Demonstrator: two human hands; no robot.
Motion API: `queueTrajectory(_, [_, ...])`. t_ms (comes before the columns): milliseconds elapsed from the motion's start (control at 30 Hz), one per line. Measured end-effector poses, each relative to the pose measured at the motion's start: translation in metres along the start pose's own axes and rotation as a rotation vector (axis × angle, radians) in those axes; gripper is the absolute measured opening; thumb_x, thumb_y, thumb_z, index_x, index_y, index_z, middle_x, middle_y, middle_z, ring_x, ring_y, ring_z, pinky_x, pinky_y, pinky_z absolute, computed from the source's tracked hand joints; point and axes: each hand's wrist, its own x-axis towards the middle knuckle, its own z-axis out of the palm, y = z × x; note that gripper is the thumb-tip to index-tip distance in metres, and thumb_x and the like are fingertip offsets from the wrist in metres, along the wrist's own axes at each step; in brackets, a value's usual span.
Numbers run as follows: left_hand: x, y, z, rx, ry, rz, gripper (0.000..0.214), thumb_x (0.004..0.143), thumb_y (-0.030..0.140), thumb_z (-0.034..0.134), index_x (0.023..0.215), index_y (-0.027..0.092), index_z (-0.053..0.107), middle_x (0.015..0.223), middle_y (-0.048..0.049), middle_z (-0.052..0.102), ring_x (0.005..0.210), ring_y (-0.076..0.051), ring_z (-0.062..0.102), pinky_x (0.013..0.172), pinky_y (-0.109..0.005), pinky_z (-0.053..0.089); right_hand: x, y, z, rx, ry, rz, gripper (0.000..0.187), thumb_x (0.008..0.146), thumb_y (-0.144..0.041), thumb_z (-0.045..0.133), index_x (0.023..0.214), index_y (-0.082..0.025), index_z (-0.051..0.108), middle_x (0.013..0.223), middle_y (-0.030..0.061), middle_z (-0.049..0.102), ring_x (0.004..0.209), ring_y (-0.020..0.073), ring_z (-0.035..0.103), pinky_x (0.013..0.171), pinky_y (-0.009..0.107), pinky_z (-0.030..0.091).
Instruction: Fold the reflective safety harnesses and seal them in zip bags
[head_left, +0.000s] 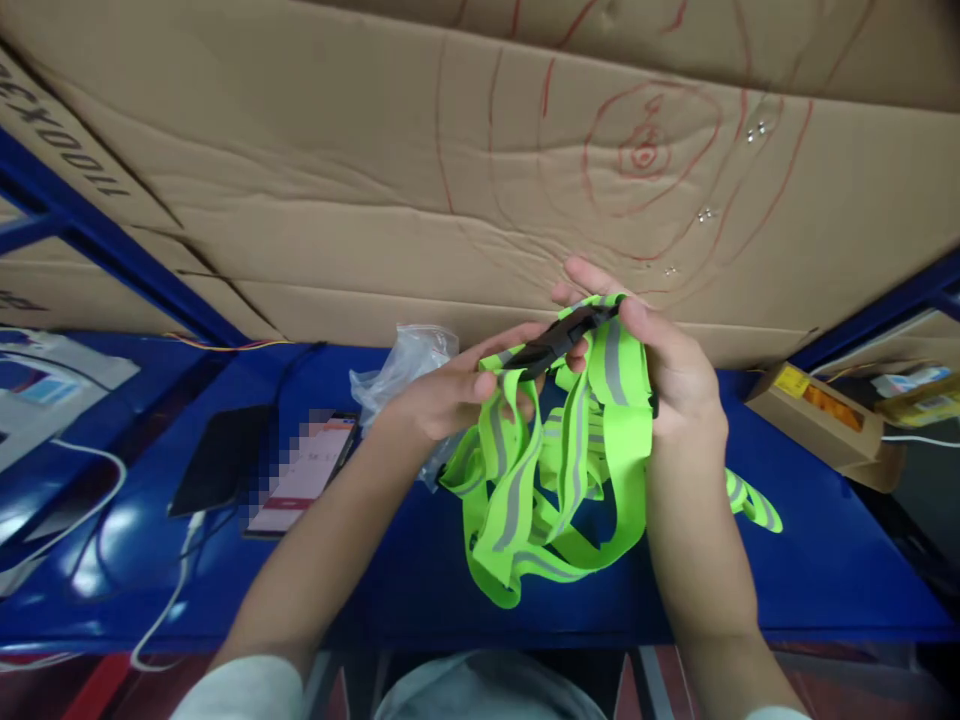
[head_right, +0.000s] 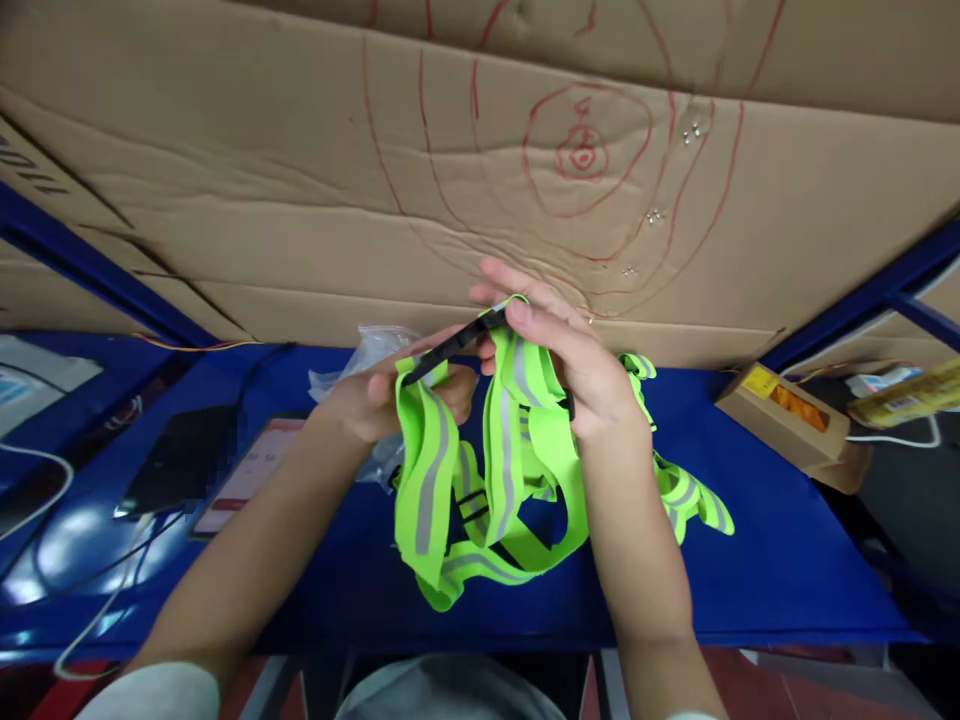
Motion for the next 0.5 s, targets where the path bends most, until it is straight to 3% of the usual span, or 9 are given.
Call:
queueTrajectory(133, [0.000,-0.003,-0.010,-0.077,0.096,-0.057,0.074,0.053,0.063,0.098,0.107,0.019,0.072,0.073,-0.0006,0.067,0.056,-0.011,0.056,0.052,-0.023,0.045,0.012,0.009,-0.017,-0.126,-0.050,-0.004,0.069,0.079,-0.050,0.083,0.141,-0.031,0.061,0.145,0.0048,0.063,0.083,0.0142,0.072,0.076,0.030,0.063])
queueTrajectory(200, [-0.003,-0.002,-0.012,-0.096,0.137,-0.032,0.065,0.056,0.061,0.097,0.102,0.020,0.073,0.071,-0.0006,0.068,0.057,-0.013,0.060,0.054,-0.024,0.049,0.016,0.013,-0.024,-0.226,-0.147,0.019,0.081,0.076,-0.056,0.086,0.147,-0.029,0.056,0.149,0.0089,0.060,0.099,0.0198,0.073,0.081,0.032,0.063])
queueTrajectory(267, [-0.005,0.001,-0.011,-0.103,0.192,-0.002,0.062,0.057,0.061,0.097,0.101,0.023,0.074,0.078,-0.0020,0.072,0.062,-0.015,0.065,0.059,-0.027,0.053,0.018,0.018,-0.028,-0.252,-0.264,0.071,0.088,0.073,-0.059,0.088,0.147,-0.025,0.056,0.139,0.0116,0.066,0.104,0.0234,0.073,0.084,0.034,0.062])
queueTrajectory(400, [-0.006,0.009,-0.007,-0.015,0.285,0.092,0.063,0.066,0.073,0.087,0.106,0.025,0.076,0.092,-0.0058,0.075,0.075,-0.020,0.070,0.068,-0.032,0.058,0.020,0.025,-0.028,-0.161,-0.398,0.116,0.065,0.079,-0.053,0.087,0.130,-0.019,0.066,0.096,0.0055,0.075,0.084,0.0196,0.072,0.079,0.033,0.059])
queueTrajectory(500, [-0.006,0.015,-0.005,0.005,0.157,0.099,0.072,0.073,0.084,0.073,0.110,0.022,0.074,0.092,-0.0070,0.071,0.072,-0.018,0.067,0.062,-0.031,0.055,0.022,0.029,-0.024,-0.150,-0.345,0.091,0.042,0.086,-0.056,0.079,0.101,-0.018,0.072,0.083,0.0039,0.071,0.081,0.0200,0.071,0.079,0.034,0.058])
